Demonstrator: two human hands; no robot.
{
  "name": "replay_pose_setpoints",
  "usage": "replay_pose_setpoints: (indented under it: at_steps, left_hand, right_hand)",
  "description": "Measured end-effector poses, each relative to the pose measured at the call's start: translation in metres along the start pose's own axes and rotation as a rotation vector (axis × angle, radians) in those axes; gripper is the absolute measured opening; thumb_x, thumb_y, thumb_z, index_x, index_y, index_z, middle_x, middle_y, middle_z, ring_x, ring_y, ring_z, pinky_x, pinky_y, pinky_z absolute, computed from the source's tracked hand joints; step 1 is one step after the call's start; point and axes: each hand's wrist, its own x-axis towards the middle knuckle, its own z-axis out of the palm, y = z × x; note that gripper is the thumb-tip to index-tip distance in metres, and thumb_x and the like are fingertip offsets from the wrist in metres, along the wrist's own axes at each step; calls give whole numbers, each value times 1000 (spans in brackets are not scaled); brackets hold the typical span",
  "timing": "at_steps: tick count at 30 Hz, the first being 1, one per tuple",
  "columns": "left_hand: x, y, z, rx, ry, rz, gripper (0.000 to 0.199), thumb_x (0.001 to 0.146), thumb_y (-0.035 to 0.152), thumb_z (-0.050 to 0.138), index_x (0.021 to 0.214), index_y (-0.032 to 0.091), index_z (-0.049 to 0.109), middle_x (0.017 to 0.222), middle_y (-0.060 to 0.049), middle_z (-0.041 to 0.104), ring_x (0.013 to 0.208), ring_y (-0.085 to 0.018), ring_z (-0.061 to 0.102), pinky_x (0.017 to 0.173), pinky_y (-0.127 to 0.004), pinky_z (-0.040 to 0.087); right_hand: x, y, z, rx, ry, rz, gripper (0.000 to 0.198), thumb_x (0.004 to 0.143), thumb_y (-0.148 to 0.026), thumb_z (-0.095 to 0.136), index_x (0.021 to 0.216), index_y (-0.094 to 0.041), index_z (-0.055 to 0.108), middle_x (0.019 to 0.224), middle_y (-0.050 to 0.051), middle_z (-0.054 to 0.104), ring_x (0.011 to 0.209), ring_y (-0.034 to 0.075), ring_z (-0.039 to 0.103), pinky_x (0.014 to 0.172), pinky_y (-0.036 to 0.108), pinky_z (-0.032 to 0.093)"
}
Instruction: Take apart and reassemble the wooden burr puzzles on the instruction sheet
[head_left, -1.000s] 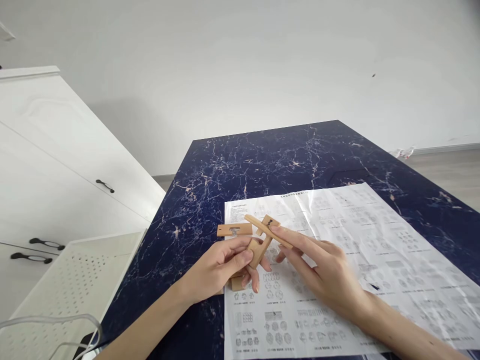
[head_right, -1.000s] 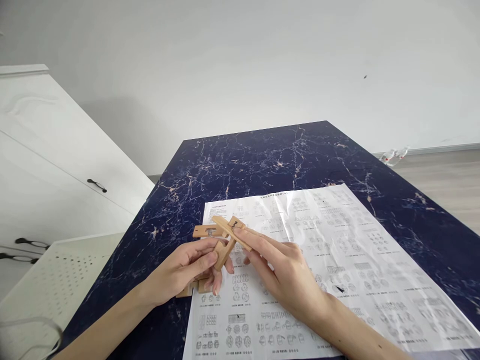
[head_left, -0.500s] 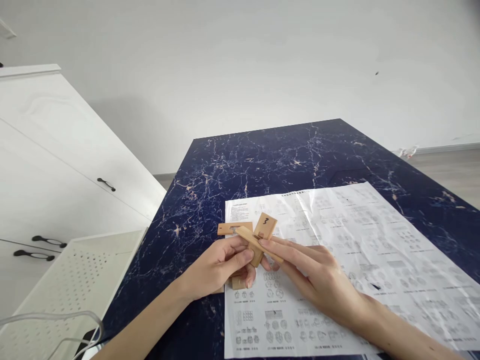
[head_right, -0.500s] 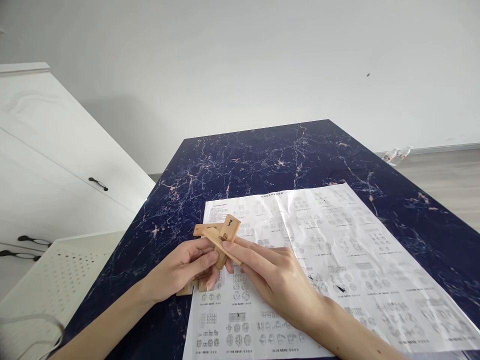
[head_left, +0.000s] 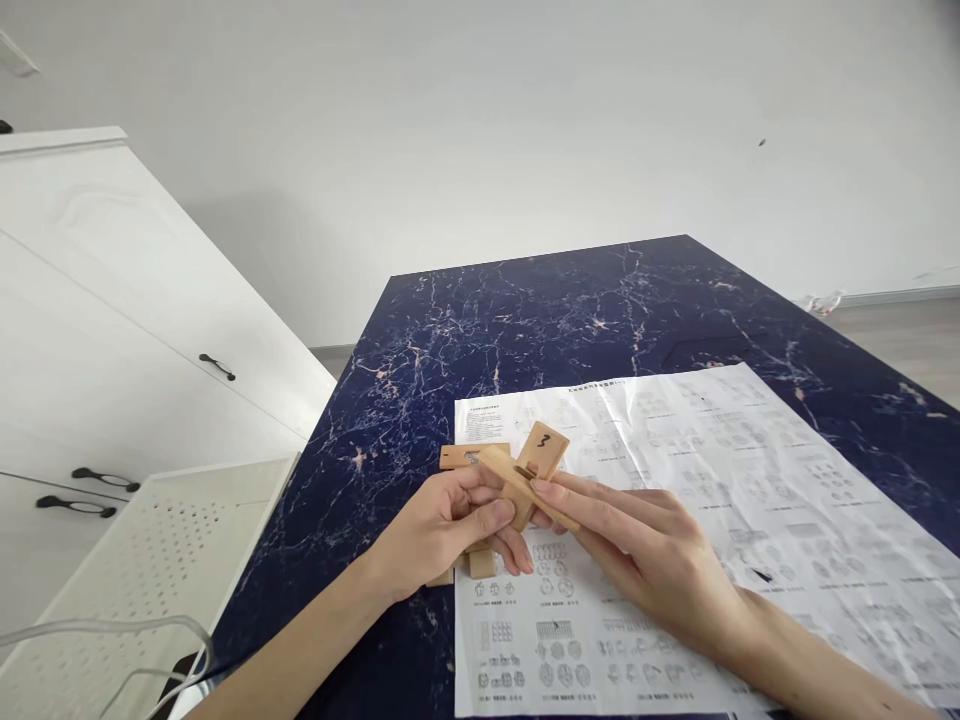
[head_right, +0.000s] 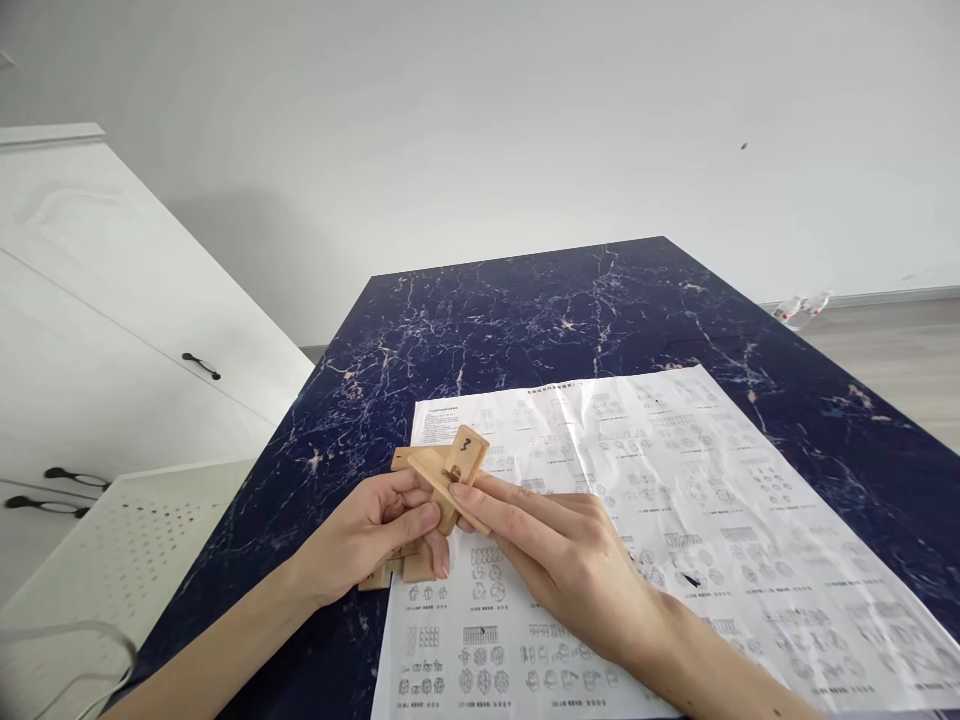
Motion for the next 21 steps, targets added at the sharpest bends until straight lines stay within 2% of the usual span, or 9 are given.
replay_pose_setpoints:
  at_steps: [3,8,14,21]
  left_hand:
    - [0,0,1,-18,3,3,30,99,36,74,113,10,68,85,-8,78,72,-16,76,74,-29,62]
    - [-1,0,0,-24,0,8,28,99,35,74,112,12,66,79,-6,77,70,-16,75,72,-28,61]
    - [0,-1,0,-33,9,-2,30,98,37,75,111,12,66,83,-8,78,72,-18,77,74,-30,62]
    - [0,-3,-2,-37,2,12,31,99,37,75,113,12,66,78,-7,78,72,-18,77,73,-30,62]
  right_hand:
    - [0,1,-1,4,-28,-8,60,106,-4,57,158,-30,47,141,7,72,119,25,76,82,35,72]
    - [1,0,-2,-7,-54,-4,63,106,-4,55,160,-33,45,140,4,72,116,25,77,86,37,72]
    - [1,0,-3,-7,-78,-5,62,107,-7,54,162,-34,42,142,5,71,108,23,80,86,38,72]
    - [-1,-1,-1,-3,-90,1,65,107,-5,53,162,-35,40,145,4,69,111,23,79,80,34,72]
